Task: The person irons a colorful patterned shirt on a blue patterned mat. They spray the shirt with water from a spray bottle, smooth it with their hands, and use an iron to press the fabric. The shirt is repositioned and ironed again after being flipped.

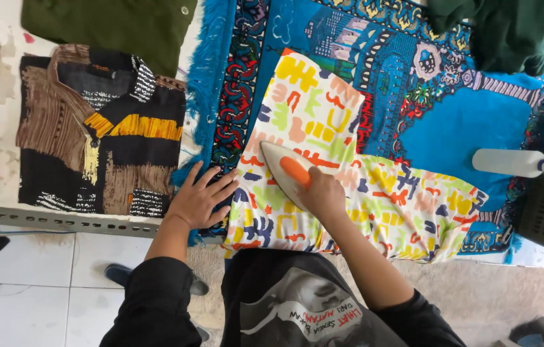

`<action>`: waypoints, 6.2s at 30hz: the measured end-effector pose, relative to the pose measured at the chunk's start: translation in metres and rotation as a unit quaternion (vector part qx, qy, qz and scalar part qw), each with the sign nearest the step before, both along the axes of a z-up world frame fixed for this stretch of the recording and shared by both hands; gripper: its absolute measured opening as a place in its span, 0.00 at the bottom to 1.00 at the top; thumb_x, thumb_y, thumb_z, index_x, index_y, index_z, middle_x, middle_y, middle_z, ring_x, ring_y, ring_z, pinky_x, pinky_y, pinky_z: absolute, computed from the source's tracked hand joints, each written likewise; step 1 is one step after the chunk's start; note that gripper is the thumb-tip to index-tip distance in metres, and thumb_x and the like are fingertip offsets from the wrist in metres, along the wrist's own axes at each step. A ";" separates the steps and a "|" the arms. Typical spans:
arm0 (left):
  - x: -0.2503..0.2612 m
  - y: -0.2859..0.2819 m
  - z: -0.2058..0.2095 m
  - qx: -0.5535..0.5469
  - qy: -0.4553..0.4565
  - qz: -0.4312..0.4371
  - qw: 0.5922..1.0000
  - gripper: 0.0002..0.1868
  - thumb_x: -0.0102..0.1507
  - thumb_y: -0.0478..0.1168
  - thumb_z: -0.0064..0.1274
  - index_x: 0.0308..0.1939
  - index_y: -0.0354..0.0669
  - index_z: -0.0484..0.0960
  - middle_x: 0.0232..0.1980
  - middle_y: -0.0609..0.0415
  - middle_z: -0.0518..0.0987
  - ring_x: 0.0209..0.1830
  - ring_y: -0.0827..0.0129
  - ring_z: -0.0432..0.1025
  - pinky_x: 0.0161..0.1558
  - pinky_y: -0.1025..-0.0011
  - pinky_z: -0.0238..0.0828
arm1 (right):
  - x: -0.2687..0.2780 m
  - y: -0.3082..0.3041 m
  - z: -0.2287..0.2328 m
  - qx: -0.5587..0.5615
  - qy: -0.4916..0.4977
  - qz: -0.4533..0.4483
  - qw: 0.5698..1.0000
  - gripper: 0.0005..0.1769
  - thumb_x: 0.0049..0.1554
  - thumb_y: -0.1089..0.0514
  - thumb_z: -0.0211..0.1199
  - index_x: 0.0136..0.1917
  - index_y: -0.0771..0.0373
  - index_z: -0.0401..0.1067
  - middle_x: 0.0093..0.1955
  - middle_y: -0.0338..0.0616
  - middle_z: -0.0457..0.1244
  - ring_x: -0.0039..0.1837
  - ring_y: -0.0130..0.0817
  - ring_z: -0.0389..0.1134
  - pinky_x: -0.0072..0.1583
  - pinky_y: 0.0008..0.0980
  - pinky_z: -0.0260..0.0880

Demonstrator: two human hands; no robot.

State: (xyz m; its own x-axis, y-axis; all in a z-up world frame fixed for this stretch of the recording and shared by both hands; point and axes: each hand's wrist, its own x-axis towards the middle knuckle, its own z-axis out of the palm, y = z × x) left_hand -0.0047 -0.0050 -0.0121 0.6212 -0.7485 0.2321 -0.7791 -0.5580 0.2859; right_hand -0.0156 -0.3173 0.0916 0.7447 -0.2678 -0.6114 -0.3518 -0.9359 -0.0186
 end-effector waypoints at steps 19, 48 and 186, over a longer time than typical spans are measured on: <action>-0.001 -0.001 0.003 0.016 0.010 0.008 1.000 0.32 0.68 0.59 0.25 0.77 0.68 0.61 0.80 0.67 0.59 0.75 0.58 0.54 0.79 0.40 0.36 | 0.105 -0.049 0.030 0.080 -0.150 -0.238 0.956 0.42 0.58 0.34 0.59 0.63 0.78 0.59 0.63 0.78 0.62 0.69 0.68 0.63 0.70 0.61 0.62; 0.000 -0.002 0.001 0.000 0.010 0.012 1.000 0.32 0.68 0.57 0.24 0.77 0.70 0.61 0.79 0.68 0.59 0.74 0.59 0.54 0.79 0.41 0.37 | 0.097 -0.102 -0.045 0.007 -0.274 -0.253 0.928 0.25 0.67 0.36 0.46 0.53 0.60 0.60 0.44 0.68 0.68 0.52 0.68 0.72 0.54 0.60 0.72; -0.001 0.001 -0.010 0.000 -0.005 -0.004 1.000 0.32 0.68 0.59 0.25 0.77 0.68 0.61 0.79 0.65 0.60 0.75 0.57 0.53 0.78 0.39 0.36 | 0.054 0.035 0.034 0.189 -0.005 0.028 0.982 0.33 0.58 0.29 0.52 0.51 0.62 0.75 0.43 0.66 0.69 0.51 0.65 0.73 0.54 0.55 0.74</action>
State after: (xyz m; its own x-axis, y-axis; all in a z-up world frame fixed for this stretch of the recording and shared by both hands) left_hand -0.0054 -0.0043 -0.0223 0.6129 -0.7534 0.2382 -0.7863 -0.5517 0.2783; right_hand 0.0384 -0.2826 0.1253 0.7582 0.0187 -0.6518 -0.2978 -0.8793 -0.3716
